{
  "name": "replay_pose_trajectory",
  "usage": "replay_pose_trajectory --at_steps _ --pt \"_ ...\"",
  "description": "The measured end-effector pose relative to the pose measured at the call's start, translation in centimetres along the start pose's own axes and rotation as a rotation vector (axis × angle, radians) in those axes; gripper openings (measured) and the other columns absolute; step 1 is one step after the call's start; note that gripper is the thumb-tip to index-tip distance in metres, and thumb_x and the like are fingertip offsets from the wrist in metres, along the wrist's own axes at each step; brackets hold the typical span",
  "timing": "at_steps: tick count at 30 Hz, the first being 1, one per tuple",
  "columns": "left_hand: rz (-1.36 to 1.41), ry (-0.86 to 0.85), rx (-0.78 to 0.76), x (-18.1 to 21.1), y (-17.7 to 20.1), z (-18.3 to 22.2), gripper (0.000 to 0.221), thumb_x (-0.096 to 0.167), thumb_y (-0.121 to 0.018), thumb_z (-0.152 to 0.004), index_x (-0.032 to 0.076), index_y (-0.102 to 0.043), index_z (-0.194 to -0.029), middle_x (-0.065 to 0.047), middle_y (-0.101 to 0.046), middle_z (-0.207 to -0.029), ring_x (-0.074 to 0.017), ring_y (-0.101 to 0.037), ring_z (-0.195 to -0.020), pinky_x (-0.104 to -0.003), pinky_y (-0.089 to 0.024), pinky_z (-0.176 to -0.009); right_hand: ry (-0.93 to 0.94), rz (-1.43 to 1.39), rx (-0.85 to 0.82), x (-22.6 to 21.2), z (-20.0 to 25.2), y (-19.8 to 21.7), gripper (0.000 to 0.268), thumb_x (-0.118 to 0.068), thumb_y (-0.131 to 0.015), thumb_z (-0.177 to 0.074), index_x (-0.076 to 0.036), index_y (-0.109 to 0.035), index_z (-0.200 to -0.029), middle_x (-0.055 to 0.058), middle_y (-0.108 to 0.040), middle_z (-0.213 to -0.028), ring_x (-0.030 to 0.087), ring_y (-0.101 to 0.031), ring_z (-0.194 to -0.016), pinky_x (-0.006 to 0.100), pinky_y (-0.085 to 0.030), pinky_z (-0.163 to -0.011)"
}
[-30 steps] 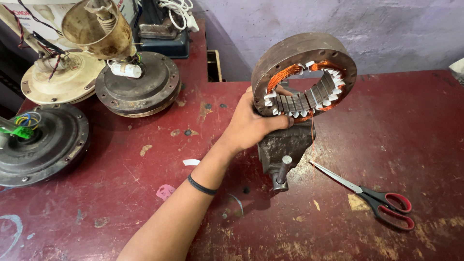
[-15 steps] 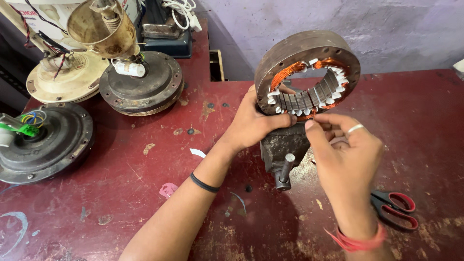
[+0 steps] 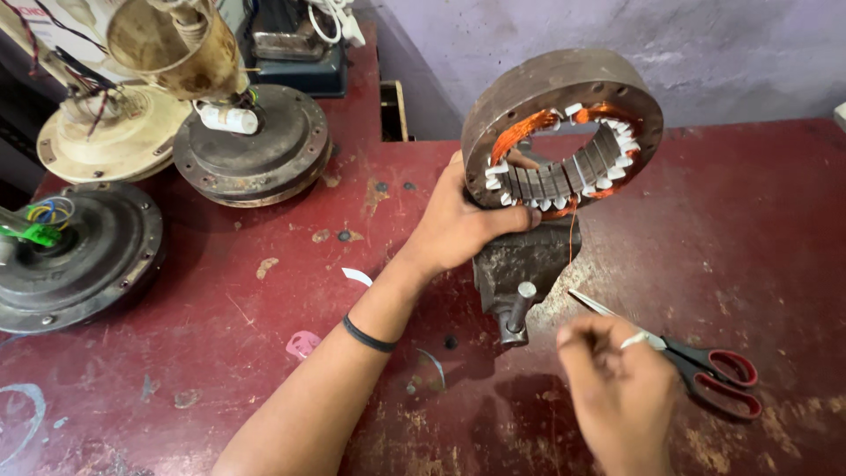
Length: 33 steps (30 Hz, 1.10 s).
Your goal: The person works on a motor armature clamped in a vise, using scissors to trim and adjust copper windings and white insulation. They repeatedly rotate the armature and manipulate the wires with their hands and the scissors.
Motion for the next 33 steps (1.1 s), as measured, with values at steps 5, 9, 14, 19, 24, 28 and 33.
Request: replay_pose_trajectory --at_steps 5,9,14,19,24,28,33 --pt "-0.126 -0.048 0.031 0.8 0.1 0.4 0.047 0.008 -0.087 -0.072 0.005 -0.070 -0.115 -0.006 -0.062 -0.118 -0.0176 -0.061 -0.114 -0.034 -0.050 -0.104 0.218 -0.173 0.134 -4.9 -4.6 -0.5 0.017 -0.003 -0.069 -0.095 0.002 -0.069 -0.111 0.008 -0.073 -0.094 0.004 -0.070 -0.080 0.015 -0.055 -0.063" --pt "-0.126 -0.058 0.001 0.6 0.5 0.4 0.046 0.013 -0.088 -0.075 0.008 -0.072 -0.118 -0.007 -0.064 -0.124 -0.0235 -0.060 -0.124 -0.037 -0.048 -0.112 0.234 -0.053 0.233 -6.9 -5.7 -1.5 0.012 0.001 -0.074 -0.096 0.006 -0.072 -0.107 0.007 -0.068 -0.087 0.003 -0.053 -0.068 0.017 -0.038 -0.057" --pt "-0.236 -0.076 0.030 0.6 0.5 0.3 0.053 0.013 -0.090 -0.071 0.009 -0.072 -0.121 -0.009 -0.062 -0.138 -0.0295 -0.049 -0.139 -0.041 -0.038 -0.122 0.242 -0.177 0.216 -6.5 -5.6 -1.2 0.012 0.001 -0.068 -0.099 0.004 -0.072 -0.110 0.000 -0.067 -0.080 0.000 -0.052 -0.065 0.016 -0.035 -0.055" --pt "-0.210 -0.073 0.061 0.2 0.6 0.2 0.067 0.015 -0.089 -0.067 0.009 -0.068 -0.130 -0.012 -0.054 -0.151 -0.0310 -0.045 -0.146 -0.043 -0.034 -0.126 0.005 0.069 0.143 -2.5 -1.8 0.2 0.011 0.001 -0.066 -0.091 0.002 -0.076 -0.096 0.003 -0.059 -0.059 0.005 -0.041 -0.047 0.021 -0.026 -0.044" --pt "-0.224 -0.080 0.039 0.7 0.7 0.1 0.065 0.012 -0.088 -0.068 0.008 -0.069 -0.130 -0.013 -0.054 -0.153 -0.0317 -0.045 -0.148 -0.044 -0.033 -0.127 -0.238 0.116 0.029 0.7 1.9 1.3 0.013 -0.002 -0.068 -0.087 -0.001 -0.077 -0.096 0.004 -0.064 -0.064 0.009 -0.048 -0.050 0.024 -0.034 -0.047" --pt "-0.207 -0.040 0.041 0.8 0.6 0.2 0.066 0.010 -0.088 -0.067 0.007 -0.067 -0.130 -0.013 -0.055 -0.149 -0.0310 -0.046 -0.145 -0.043 -0.035 -0.125 -0.419 0.196 -0.058 2.1 2.0 2.6 0.016 -0.007 -0.072 -0.085 -0.003 -0.078 -0.099 0.006 -0.067 -0.070 0.012 -0.056 -0.056 0.027 -0.041 -0.052" --pt "0.029 0.089 0.085 0.8 0.1 -0.1 0.074 0.005 -0.086 -0.066 0.004 -0.059 -0.135 -0.007 -0.050 -0.142 -0.0232 -0.051 -0.134 -0.038 -0.043 -0.115 -0.549 0.304 -0.176 0.7 4.8 5.8 0.022 -0.012 -0.076 -0.083 -0.006 -0.080 -0.104 0.008 -0.071 -0.077 0.015 -0.065 -0.064 0.030 -0.050 -0.058"
Point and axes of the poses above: each hand's wrist, its own z-axis away from the middle knuckle, its own y-axis out of the back of the hand, x = y × z, the point moved 5 cm from there along -z, towards the middle knuckle
